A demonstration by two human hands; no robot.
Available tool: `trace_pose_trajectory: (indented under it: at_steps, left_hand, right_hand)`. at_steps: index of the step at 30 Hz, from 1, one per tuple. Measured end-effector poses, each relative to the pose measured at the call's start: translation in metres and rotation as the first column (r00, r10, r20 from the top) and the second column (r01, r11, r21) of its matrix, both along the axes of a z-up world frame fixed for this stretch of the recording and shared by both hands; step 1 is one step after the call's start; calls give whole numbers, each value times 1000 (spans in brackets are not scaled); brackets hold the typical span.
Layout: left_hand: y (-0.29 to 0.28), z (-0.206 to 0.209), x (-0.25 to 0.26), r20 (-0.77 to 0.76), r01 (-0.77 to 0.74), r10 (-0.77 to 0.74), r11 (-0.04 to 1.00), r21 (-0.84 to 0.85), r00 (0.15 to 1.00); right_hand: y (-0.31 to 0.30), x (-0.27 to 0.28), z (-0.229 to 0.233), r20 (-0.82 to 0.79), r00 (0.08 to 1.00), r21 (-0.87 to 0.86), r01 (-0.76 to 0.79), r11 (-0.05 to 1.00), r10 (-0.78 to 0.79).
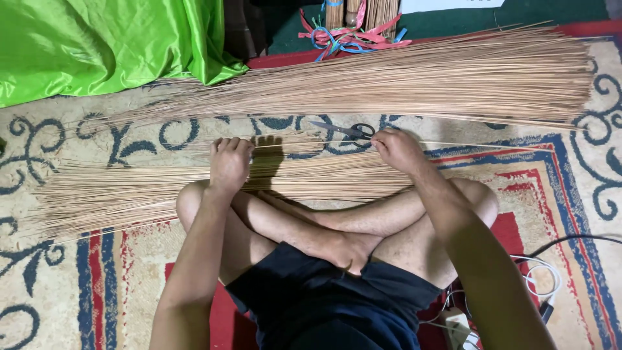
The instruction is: Sorting and trimming bundles of thin wooden sticks using scissors.
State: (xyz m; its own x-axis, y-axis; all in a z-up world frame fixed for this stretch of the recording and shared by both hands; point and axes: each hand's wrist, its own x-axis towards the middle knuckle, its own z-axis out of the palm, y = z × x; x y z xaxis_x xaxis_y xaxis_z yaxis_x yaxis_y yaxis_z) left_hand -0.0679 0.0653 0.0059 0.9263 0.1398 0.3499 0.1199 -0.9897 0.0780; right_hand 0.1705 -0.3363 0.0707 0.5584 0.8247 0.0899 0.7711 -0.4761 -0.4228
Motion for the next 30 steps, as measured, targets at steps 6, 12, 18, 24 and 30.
trace_pose_trajectory:
  at_steps: [6,12,18,24,30]
  left_hand:
    - [-116,36,36,-3,172,-174,979,-110,985]
    - [-120,38,40,-82,120,-131,985,-124,988]
    - [-23,29,-4,-83,14,-19,998,-67,996]
    - [-111,104,3,-208,97,-107,994,-54,972]
    - [-167,29,55,-138,149,-144,988,30,980]
  right_hand:
    - [54,-44,-51,-43,998,97,-42,994,46]
    - [42,-53,-41,-100,994,71,-30,997,37]
    - [-35,-12,-29,-59,994,-34,94,995,-96]
    - [3,-37,-53,59,996,-34,69,997,-66]
    - [40,-68,-46,-108,994,79,26,997,-17]
